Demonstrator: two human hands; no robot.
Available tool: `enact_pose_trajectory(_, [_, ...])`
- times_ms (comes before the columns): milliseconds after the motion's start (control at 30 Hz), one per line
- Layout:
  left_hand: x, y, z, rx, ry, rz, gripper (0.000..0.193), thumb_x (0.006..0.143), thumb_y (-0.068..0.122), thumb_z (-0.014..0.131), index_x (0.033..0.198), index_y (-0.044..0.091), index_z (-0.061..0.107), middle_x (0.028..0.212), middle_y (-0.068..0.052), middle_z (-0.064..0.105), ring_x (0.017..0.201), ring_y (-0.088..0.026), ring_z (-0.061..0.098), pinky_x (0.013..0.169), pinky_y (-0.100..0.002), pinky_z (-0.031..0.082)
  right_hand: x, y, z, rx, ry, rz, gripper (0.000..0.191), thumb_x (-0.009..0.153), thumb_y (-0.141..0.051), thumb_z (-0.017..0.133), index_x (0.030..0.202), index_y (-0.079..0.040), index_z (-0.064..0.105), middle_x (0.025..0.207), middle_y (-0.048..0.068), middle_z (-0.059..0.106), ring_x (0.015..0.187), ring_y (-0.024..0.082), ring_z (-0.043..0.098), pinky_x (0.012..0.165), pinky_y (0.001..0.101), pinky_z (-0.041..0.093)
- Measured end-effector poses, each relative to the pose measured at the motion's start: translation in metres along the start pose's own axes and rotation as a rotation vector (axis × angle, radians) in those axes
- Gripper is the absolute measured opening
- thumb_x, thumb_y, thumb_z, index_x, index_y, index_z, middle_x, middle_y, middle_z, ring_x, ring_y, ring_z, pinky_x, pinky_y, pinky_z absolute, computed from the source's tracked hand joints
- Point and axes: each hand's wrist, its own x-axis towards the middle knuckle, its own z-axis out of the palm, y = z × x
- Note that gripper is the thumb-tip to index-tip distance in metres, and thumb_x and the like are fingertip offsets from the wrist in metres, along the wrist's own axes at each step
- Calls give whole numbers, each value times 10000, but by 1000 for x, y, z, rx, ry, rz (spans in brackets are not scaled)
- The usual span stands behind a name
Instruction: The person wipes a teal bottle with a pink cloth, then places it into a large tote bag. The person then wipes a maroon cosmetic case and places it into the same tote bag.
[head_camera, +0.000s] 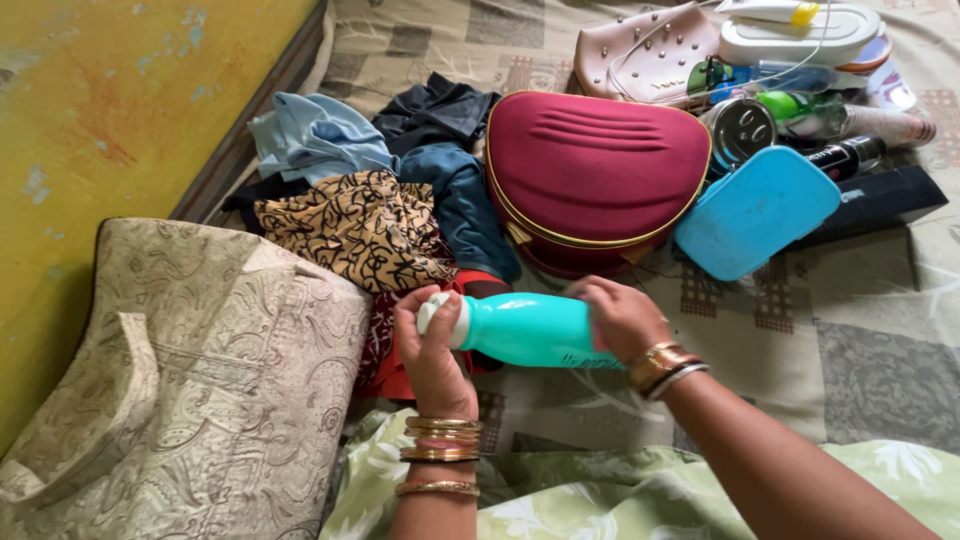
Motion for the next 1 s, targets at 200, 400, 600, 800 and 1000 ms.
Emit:
enact_pose_trajectory(200, [11,-11,-2,118,57,-86,412,931,419,644,1161,80,596,1054,-41,632,979,-156,593,927,-336,471,12,107,4,190,110,-93,448,964,-352,387,1120,-113,733,614,107,679,628,201,691,718,366,556])
enact_pose_trajectory(400, [6,-3,-11,44,52,-187,420,923,414,668,1157,77,577,1050,-69,654,938,-176,627,819,-388,550,-24,100,17,271,324,48,417,980,-337,400,1159,-150,727,681,129,683,615,234,686,620,380,541])
enact_pose_trajectory(600, [-10,9,0,-177,-181,-188,400,939,301,670,1262,87,571,1132,-63,651,1006,-169,633,848,-348,570,-43,8,37,216,521,-356,314,1035,-257,483,1146,-146,755,1177,125,702,1007,285,693,862,413,536])
enact_pose_trajectory(800, [-15,16,1,-326,-293,-245,363,982,258,577,1306,97,551,1126,-83,656,1004,-183,639,812,-334,572,-60,-96,53,160,240,-674,353,1030,-299,450,1238,-141,687,1124,109,743,1005,301,707,875,423,528])
enact_pose_trajectory(1000, [-20,-17,5,-179,-188,-302,344,972,235,626,1265,74,546,1129,-44,632,1017,-138,610,851,-331,509,-51,-79,39,-94,274,-769,351,1019,-299,468,1215,-136,709,1074,119,763,991,327,703,903,471,508])
